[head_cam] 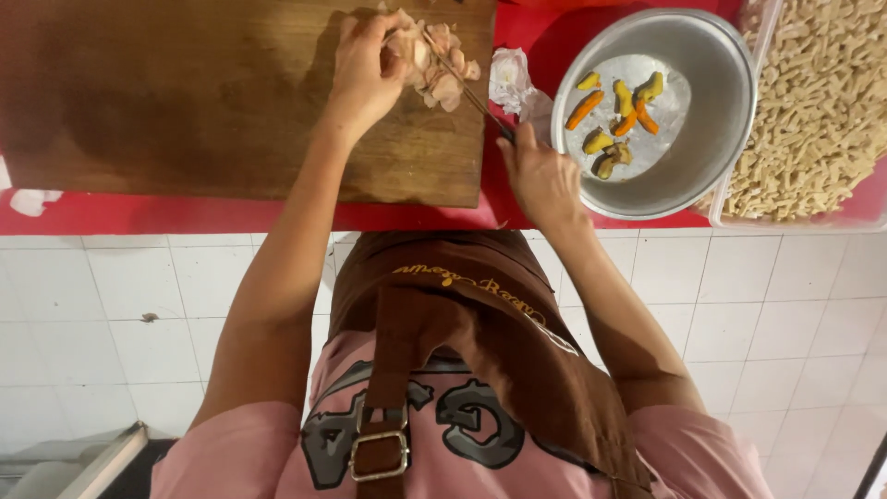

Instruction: Cutting and dicing yellow root vegetables on a wooden cutting board using a knife.

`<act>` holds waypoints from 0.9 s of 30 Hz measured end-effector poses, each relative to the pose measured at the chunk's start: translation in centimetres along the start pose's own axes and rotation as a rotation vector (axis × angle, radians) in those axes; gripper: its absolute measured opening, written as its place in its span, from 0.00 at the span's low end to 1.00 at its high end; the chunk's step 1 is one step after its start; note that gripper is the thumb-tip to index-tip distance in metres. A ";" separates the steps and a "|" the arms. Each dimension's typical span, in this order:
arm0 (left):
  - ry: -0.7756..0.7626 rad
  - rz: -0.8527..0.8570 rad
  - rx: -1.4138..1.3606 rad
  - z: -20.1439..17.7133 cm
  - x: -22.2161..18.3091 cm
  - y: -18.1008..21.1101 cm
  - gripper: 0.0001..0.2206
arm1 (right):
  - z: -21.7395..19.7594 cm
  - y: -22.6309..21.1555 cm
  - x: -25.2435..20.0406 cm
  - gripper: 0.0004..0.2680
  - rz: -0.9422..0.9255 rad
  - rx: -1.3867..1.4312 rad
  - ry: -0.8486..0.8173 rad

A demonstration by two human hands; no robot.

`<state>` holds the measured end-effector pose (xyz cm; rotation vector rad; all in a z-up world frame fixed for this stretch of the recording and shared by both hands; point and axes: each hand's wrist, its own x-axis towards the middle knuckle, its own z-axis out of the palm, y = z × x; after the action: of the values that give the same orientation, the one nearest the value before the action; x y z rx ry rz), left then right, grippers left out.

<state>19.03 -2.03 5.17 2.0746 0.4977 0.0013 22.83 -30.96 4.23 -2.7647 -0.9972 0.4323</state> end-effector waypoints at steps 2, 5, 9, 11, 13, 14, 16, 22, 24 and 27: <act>0.108 0.104 0.073 0.3 0.1 -1.8 0.15 | 0.4 -1.1 0.5 0.12 0.010 0.001 0.087; 0.287 0.269 0.161 0.9 -0.8 -3.1 0.17 | 0.4 -1.5 0.1 0.11 0.049 0.018 0.159; 0.496 0.351 0.223 1.5 -3.6 -0.5 0.16 | 0.1 -1.5 -1.6 0.10 -0.008 0.036 0.300; 0.515 0.414 0.206 2.9 -3.8 1.2 0.18 | -0.8 -1.0 -2.2 0.10 -0.030 0.070 0.353; 0.532 0.480 0.190 4.6 -3.8 2.8 0.20 | -1.7 -0.7 -3.3 0.11 -0.049 0.104 0.409; 0.520 0.557 0.151 5.6 -3.6 3.5 0.15 | -2.3 -0.5 -3.9 0.09 0.006 0.229 0.373; 0.497 0.637 0.109 7.9 -3.1 5.5 0.11 | -2.8 0.8 -5.4 0.09 0.072 0.354 0.340; -0.046 0.877 0.281 16.4 0.1 11.2 0.15 | -4.5 5.5 -9.7 0.07 0.455 0.575 0.438; -0.135 0.935 0.532 19.5 1.7 12.7 0.14 | -4.7 6.8 -10.9 0.11 0.536 0.557 0.433; -0.274 0.901 0.774 25.4 5.0 10.6 0.29 | -4.5 7.5 -12.3 0.09 0.533 0.581 0.473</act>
<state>32.35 -25.90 -0.64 2.8183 -0.7471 0.0612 19.71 -44.89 9.22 -2.3699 -0.0023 0.0872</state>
